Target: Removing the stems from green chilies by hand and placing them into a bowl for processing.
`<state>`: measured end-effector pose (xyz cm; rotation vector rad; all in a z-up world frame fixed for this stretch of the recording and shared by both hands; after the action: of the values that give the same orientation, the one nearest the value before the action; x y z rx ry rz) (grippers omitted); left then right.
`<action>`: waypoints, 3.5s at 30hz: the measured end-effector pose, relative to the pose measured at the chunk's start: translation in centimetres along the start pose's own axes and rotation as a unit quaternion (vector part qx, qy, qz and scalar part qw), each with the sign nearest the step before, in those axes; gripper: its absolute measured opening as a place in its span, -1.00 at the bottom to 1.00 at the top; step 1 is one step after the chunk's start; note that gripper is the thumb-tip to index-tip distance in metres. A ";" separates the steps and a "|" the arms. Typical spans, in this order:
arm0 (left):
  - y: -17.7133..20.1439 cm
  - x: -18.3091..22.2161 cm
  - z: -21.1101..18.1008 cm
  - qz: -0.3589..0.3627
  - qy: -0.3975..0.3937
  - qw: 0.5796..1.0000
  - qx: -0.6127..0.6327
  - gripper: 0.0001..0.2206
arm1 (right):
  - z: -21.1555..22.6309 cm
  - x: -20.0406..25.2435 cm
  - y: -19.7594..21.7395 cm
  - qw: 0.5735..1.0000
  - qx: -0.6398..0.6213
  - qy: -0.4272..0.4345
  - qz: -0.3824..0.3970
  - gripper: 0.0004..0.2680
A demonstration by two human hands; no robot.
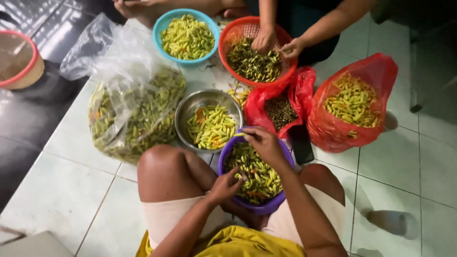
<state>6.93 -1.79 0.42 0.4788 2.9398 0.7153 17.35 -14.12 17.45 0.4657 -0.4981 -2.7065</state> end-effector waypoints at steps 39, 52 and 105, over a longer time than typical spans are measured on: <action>-1.0 -0.7 -1.0 0.069 0.012 0.989 -0.133 -0.64 | -14.7 15.1 0.6 0.907 0.208 -0.250 0.266 -0.64; -1.0 -0.8 -2.0 0.053 -0.053 0.989 -0.129 -0.77 | -17.5 17.2 0.4 0.885 0.240 -0.267 0.298 -0.69; -1.1 -0.9 -2.9 0.082 -0.078 0.981 -0.159 -0.80 | -10.5 12.3 -2.0 0.949 0.220 -0.173 0.142 -0.92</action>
<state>7.06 -4.22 2.48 0.7117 2.5953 1.0885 9.85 -20.09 4.30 0.0110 -1.1811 -2.3923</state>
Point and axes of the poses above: each hand's wrist, its own x-axis away from the middle knuckle, its own y-axis out of the back of the hand, z = x × y, the point moved 9 cm from there along -x, towards the middle knuckle, and after that the axes turned 8 degrees about z, right-handed, at the moved point
